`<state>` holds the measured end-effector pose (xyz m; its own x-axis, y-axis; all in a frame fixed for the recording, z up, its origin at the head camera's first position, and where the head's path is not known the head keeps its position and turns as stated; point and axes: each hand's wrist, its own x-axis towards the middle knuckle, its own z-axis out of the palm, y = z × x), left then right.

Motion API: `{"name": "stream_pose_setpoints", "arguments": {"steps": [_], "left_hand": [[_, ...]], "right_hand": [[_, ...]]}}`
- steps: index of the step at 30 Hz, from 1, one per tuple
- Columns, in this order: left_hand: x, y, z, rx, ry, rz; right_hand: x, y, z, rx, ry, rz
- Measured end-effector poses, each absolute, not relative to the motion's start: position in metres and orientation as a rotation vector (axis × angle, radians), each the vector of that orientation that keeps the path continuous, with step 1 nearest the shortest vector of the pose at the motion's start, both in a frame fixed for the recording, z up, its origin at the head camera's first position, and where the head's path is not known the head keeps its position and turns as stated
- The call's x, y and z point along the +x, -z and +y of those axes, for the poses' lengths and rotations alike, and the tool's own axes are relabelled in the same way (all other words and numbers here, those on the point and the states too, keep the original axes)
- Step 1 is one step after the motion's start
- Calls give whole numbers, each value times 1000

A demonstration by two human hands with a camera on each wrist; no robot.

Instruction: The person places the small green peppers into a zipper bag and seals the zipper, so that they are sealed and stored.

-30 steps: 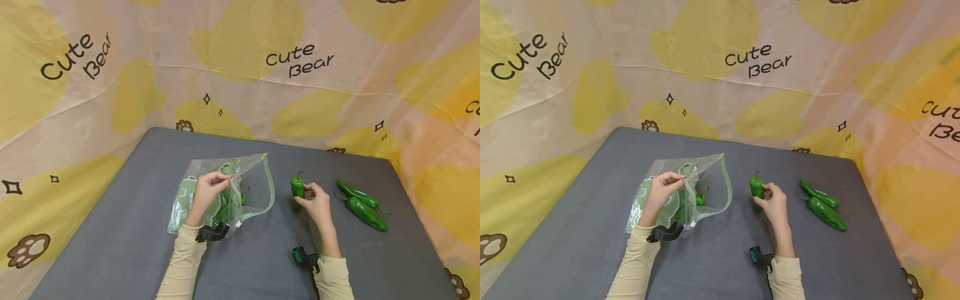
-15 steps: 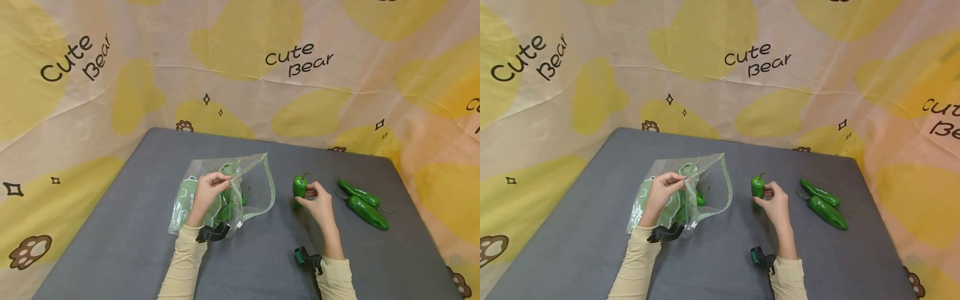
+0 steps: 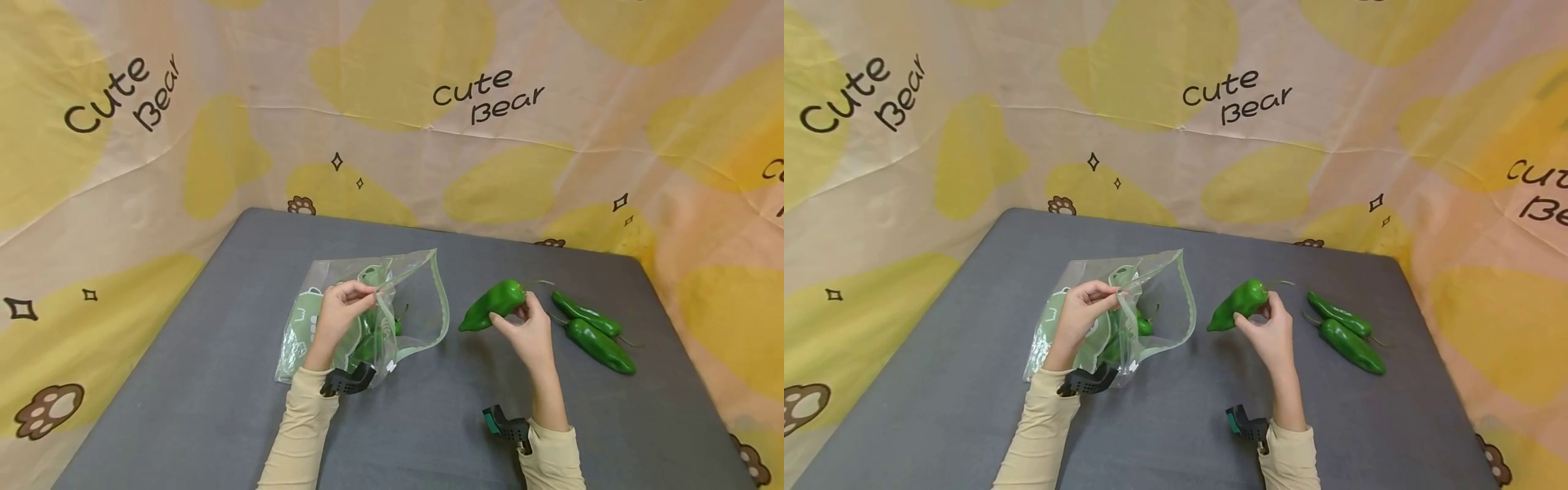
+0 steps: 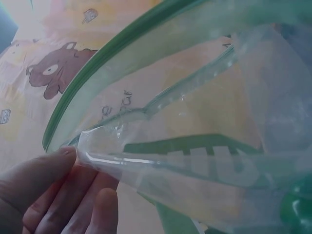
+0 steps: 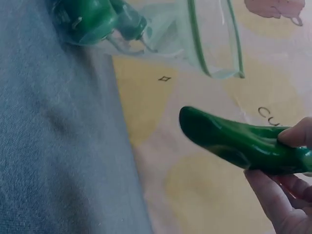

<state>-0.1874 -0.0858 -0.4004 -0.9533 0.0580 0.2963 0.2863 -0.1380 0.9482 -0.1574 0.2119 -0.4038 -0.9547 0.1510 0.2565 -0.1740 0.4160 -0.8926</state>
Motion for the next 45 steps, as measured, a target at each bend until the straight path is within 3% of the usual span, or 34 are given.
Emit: {"name": "stream_pose_setpoints", "arguments": {"steps": [16,29,45], "left_hand": [[-185,400,-83,-357,2234,-1973],[-184,398,-83,-356,2256,-1973],[-182,398,-81,-330,2260,-1990]], "right_hand": [[-161,404,210,405,-2026,-1710],[-154,392,202,131,-2065,-1789],[-158,385,195,93,-2117,-1708]]}}
